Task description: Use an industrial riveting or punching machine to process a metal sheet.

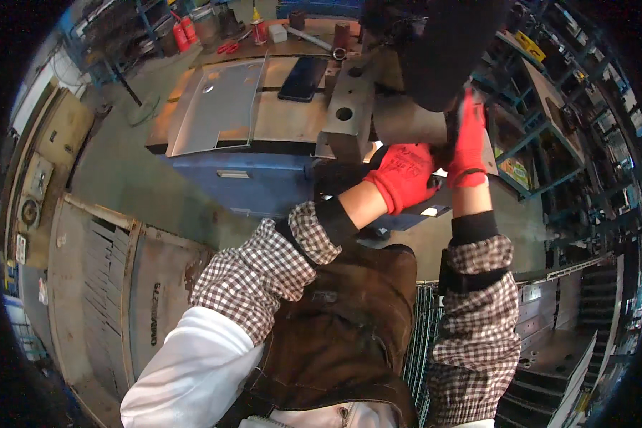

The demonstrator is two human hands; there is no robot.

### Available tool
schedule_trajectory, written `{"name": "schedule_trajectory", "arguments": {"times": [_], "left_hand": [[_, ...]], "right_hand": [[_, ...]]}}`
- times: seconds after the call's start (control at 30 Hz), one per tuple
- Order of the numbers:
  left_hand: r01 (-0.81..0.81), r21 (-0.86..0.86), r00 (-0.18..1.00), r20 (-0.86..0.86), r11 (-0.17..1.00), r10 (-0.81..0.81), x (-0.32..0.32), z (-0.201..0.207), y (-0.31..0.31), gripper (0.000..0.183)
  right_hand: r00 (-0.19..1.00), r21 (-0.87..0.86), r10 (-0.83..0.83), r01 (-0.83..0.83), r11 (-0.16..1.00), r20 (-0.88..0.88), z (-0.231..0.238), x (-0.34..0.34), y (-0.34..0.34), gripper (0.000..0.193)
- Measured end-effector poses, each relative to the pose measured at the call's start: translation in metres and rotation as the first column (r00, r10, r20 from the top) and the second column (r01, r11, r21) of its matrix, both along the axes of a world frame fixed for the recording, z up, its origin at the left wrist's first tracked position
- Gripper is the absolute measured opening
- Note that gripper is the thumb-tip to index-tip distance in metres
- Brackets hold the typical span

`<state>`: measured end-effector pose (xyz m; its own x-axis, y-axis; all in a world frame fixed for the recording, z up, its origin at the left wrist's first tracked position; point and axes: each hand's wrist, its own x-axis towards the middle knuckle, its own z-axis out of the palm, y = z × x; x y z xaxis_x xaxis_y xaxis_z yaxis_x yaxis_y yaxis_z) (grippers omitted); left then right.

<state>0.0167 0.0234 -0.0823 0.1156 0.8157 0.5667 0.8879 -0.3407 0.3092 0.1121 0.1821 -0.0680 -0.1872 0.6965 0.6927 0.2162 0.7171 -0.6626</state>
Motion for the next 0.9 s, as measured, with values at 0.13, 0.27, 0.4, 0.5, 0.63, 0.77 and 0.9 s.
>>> {"name": "schedule_trajectory", "arguments": {"times": [0.13,0.27,0.4,0.5,0.63,0.77,0.9], "left_hand": [[-0.073,0.004,0.996,-0.055,0.997,0.073,-0.014,-0.002,-0.008,0.043],[-0.026,0.094,0.999,0.033,0.995,0.023,-0.015,-0.005,-0.005,0.038],[-0.04,-0.012,0.999,0.006,0.999,0.04,-0.016,-0.001,-0.005,0.04],[-0.042,-0.101,0.998,0.041,0.994,0.046,-0.018,0.002,-0.006,0.041],[-0.03,-0.127,0.998,0.059,0.991,0.037,-0.019,0.003,-0.003,0.044],[-0.041,-0.067,0.997,0.062,0.997,0.045,-0.022,-0.001,-0.004,0.047],[-0.027,-0.101,0.999,0.021,0.995,0.029,-0.022,0.006,-0.005,0.05]], "right_hand": [[0.979,-0.446,0.182,-0.204,0.871,-0.092,-0.021,-0.018,-0.031,0.062],[0.963,-0.482,0.26,-0.196,0.854,0.069,-0.016,-0.019,-0.028,0.062],[0.96,-0.485,0.159,-0.028,0.874,0.231,-0.018,-0.022,-0.025,0.072],[0.938,-0.494,0.125,0.054,0.868,0.323,-0.016,-0.026,-0.024,0.075],[0.93,-0.46,0.101,0.079,0.884,0.354,-0.016,-0.026,-0.022,0.075],[0.936,-0.464,0.095,0.078,0.882,0.339,-0.007,-0.03,-0.037,0.074],[0.941,-0.459,0.111,0.051,0.887,0.319,0.001,-0.028,-0.043,0.074]]}}
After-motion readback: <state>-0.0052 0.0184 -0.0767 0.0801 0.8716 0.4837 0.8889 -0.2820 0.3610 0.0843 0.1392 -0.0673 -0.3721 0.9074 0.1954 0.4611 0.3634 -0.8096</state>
